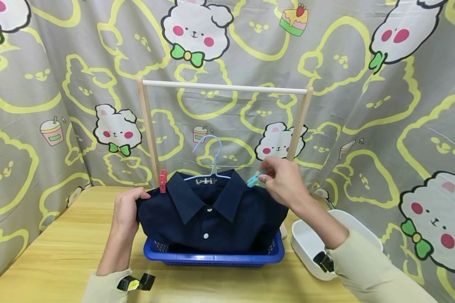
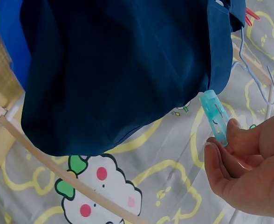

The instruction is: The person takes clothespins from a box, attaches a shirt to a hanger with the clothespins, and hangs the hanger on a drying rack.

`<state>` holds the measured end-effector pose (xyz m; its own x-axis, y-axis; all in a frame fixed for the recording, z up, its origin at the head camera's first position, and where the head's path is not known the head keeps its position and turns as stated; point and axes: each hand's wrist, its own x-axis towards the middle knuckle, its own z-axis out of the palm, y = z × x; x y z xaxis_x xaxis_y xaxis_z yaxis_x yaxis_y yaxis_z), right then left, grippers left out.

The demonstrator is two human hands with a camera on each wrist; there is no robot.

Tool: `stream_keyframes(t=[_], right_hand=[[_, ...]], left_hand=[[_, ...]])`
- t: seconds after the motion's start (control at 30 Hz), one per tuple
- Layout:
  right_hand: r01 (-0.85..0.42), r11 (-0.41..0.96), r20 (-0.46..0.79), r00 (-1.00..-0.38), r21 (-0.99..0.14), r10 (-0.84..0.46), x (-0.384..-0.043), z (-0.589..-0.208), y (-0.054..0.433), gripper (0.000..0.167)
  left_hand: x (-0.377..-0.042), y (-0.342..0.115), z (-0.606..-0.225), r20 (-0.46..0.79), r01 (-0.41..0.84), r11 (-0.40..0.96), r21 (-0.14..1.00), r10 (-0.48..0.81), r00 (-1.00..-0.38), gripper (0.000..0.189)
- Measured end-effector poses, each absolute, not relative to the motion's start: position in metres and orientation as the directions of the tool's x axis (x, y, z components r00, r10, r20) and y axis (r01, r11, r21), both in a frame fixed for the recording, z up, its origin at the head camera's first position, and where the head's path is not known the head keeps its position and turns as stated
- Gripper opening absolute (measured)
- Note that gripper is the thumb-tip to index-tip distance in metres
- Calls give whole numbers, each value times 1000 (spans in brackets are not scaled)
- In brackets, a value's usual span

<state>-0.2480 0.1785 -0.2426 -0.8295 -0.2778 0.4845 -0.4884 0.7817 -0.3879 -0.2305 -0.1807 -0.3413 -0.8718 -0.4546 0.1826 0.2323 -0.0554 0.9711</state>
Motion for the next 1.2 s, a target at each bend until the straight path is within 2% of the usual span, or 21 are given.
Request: stream_keyframes(t=[1.2], right_hand=[[-542, 762, 512, -794, -354, -327, -252, -245, 164, 11]], left_hand=[[-232, -178, -341, 162, 266, -157, 951, -481, -862, 34]])
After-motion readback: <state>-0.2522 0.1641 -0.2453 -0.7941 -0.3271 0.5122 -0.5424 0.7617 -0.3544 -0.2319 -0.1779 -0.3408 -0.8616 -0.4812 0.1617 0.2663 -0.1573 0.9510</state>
